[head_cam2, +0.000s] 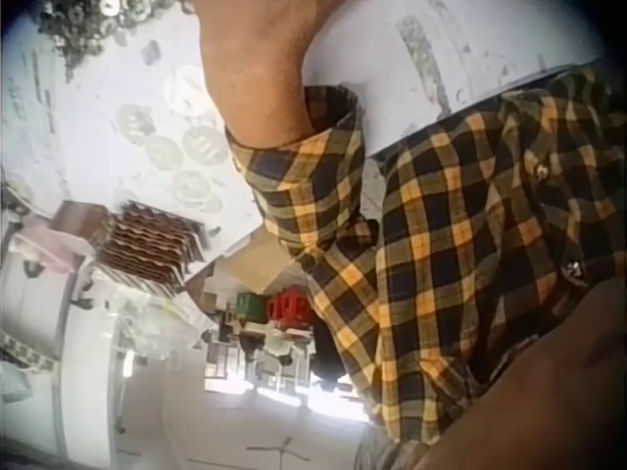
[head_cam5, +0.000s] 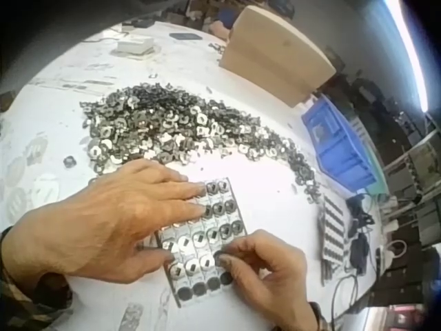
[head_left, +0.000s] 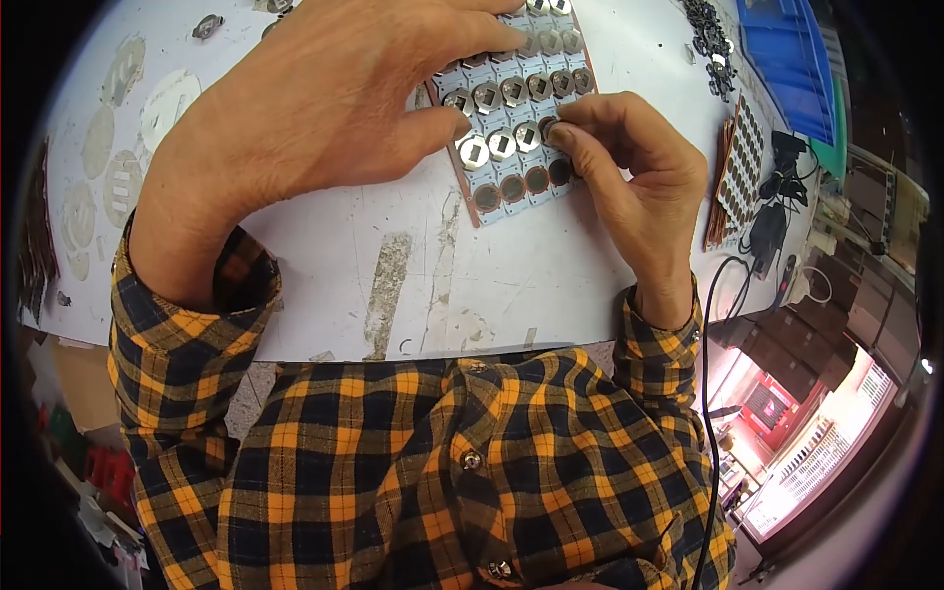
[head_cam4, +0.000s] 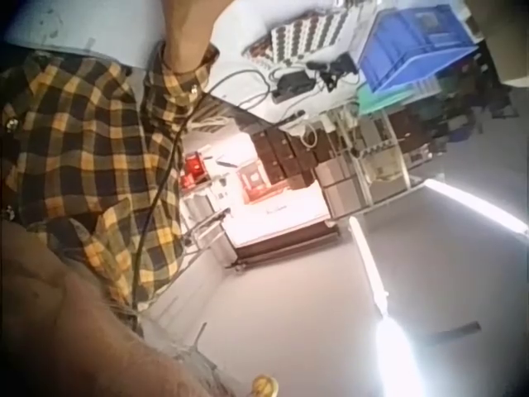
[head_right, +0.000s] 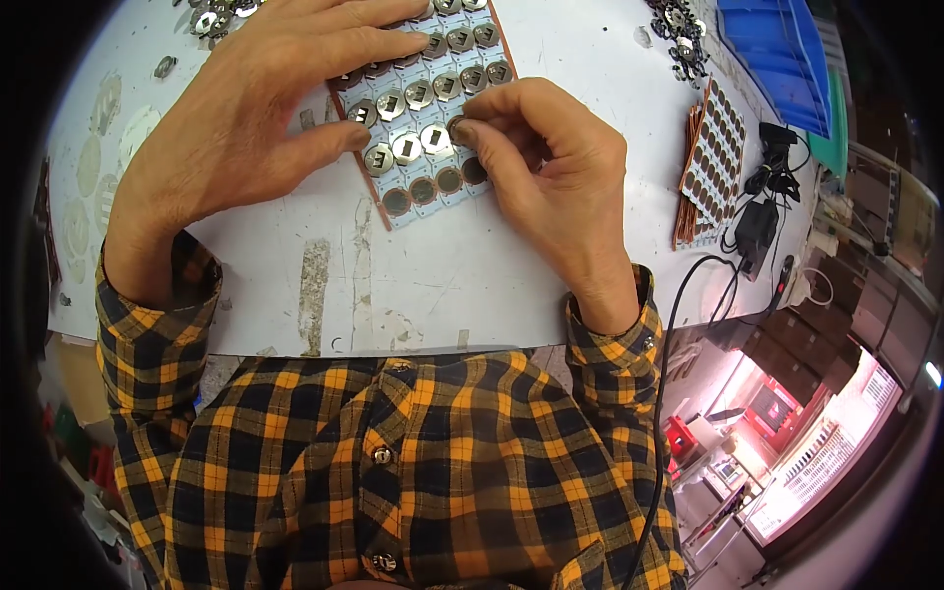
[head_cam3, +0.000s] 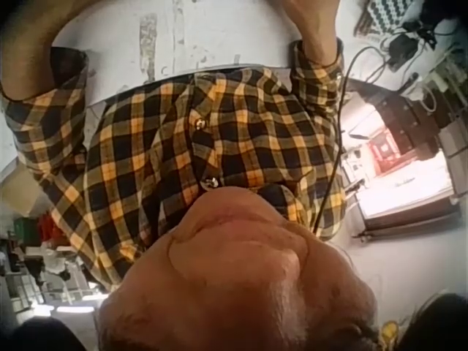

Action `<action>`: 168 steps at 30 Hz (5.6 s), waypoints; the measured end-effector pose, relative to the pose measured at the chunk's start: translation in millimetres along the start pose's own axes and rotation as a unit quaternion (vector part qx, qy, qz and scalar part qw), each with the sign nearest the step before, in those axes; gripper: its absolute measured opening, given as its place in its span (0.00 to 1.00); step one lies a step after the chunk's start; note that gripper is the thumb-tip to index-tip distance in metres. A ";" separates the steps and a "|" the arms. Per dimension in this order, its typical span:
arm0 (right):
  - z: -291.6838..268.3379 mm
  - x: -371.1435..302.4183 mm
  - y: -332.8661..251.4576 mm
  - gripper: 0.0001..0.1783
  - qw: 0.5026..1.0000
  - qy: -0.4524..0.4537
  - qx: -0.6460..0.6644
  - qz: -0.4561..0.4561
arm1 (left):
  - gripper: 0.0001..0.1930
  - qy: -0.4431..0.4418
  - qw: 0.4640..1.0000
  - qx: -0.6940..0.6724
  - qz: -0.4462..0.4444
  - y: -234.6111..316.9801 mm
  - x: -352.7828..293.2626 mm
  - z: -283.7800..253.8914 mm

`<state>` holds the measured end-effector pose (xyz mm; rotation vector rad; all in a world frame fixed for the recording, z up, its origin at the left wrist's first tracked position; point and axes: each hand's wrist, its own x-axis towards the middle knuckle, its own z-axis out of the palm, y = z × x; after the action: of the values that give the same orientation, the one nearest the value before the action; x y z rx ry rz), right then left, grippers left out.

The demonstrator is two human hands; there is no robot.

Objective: Manual assembly of small circular metal components into a grid-like template on a workbench.

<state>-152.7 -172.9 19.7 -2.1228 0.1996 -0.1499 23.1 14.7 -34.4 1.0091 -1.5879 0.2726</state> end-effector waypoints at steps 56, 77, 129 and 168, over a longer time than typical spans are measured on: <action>-46.3 10.9 14.3 0.09 0.845 0.095 -0.483 -0.209 | 0.31 0.026 0.994 -0.046 0.101 -25.2 2.6 9.5; -23.9 -3.7 3.1 0.09 0.983 -0.037 -0.156 -0.092 | 0.33 -0.026 1.000 -0.001 -0.014 -2.9 -2.8 4.9; -135.8 87.9 69.5 0.18 0.973 0.129 -0.191 0.006 | 0.45 -0.261 0.864 0.229 -0.365 63.1 46.5 -6.5; -40.2 46.3 39.6 0.10 0.983 0.058 -0.067 -0.162 | 0.46 -0.268 0.865 0.287 -0.314 60.0 29.0 -2.6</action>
<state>-118.1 -236.3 8.7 -2.2698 -0.0728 -0.4629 -17.0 39.2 12.8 2.1549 -1.5779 -0.0062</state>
